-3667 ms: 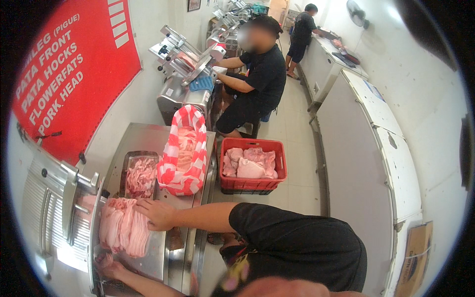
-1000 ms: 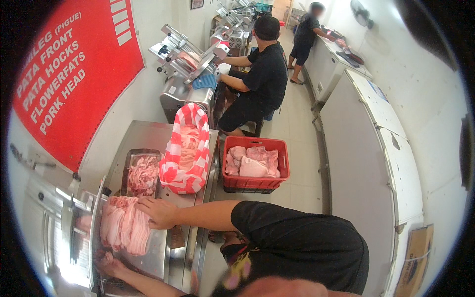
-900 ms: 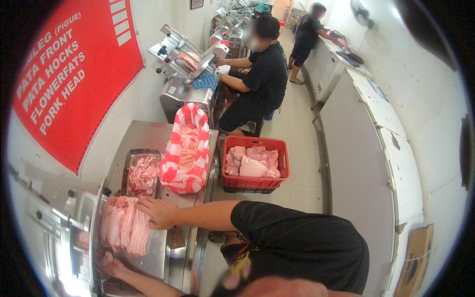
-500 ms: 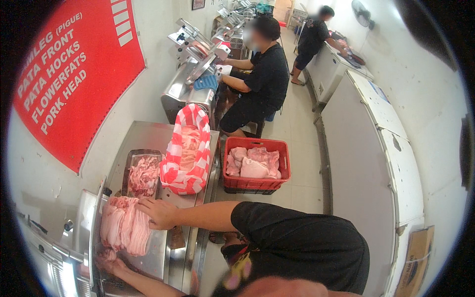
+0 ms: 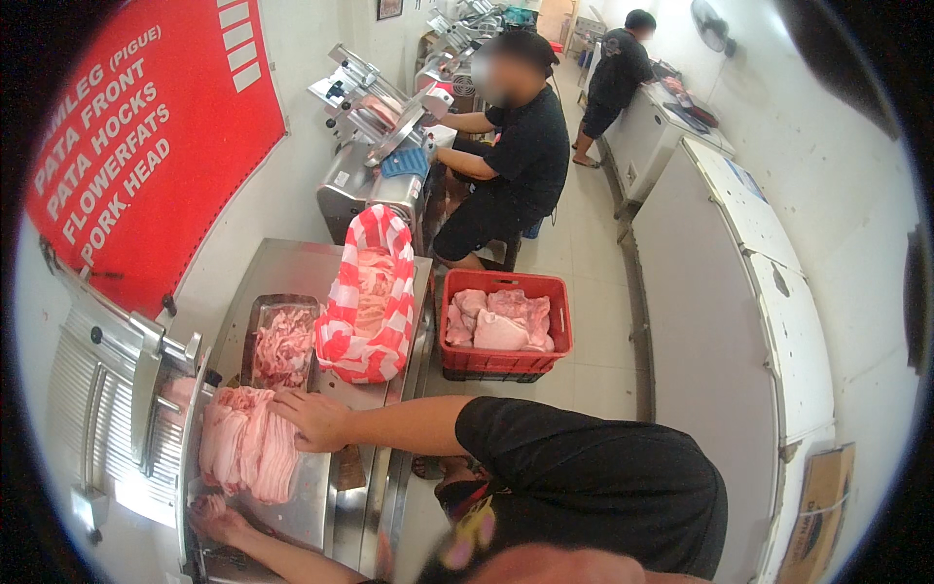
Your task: The person operates a vertical meat slicer to process large pieces of raw pork. They place the meat on the machine's carriage, push it through the blade, and then remove the sliced portions, placing them into a red plastic crate. The process is repeated continuously with multiple pieces of meat.
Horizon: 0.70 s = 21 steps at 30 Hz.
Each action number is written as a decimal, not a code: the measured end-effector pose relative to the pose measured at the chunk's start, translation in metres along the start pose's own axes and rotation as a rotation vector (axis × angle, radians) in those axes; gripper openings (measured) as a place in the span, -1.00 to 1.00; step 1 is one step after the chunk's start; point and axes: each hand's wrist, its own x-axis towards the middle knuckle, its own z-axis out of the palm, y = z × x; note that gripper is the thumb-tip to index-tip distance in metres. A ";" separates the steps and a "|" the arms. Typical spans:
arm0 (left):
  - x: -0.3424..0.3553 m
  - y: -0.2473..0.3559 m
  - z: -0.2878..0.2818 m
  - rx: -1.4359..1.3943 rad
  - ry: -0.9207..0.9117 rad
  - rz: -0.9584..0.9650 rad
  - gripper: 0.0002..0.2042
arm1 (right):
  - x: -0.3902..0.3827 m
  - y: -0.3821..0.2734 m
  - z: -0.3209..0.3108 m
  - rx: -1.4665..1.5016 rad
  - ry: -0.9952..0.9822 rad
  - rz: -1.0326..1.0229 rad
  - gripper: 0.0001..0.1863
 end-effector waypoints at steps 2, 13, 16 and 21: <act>0.015 0.015 -0.029 -0.057 -0.253 0.074 -0.69 | 0.002 -0.008 0.000 0.031 -0.011 -0.026 -0.10; -0.017 0.010 0.028 0.071 0.004 0.080 -0.89 | -0.001 0.001 0.002 0.002 0.024 -0.006 -0.11; -0.013 0.012 0.010 -0.008 0.057 0.048 -0.93 | 0.001 -0.006 0.004 0.021 0.017 -0.021 -0.12; -0.040 0.013 0.059 0.041 0.033 -0.065 -0.80 | 0.000 0.001 0.002 -0.002 0.026 -0.014 -0.12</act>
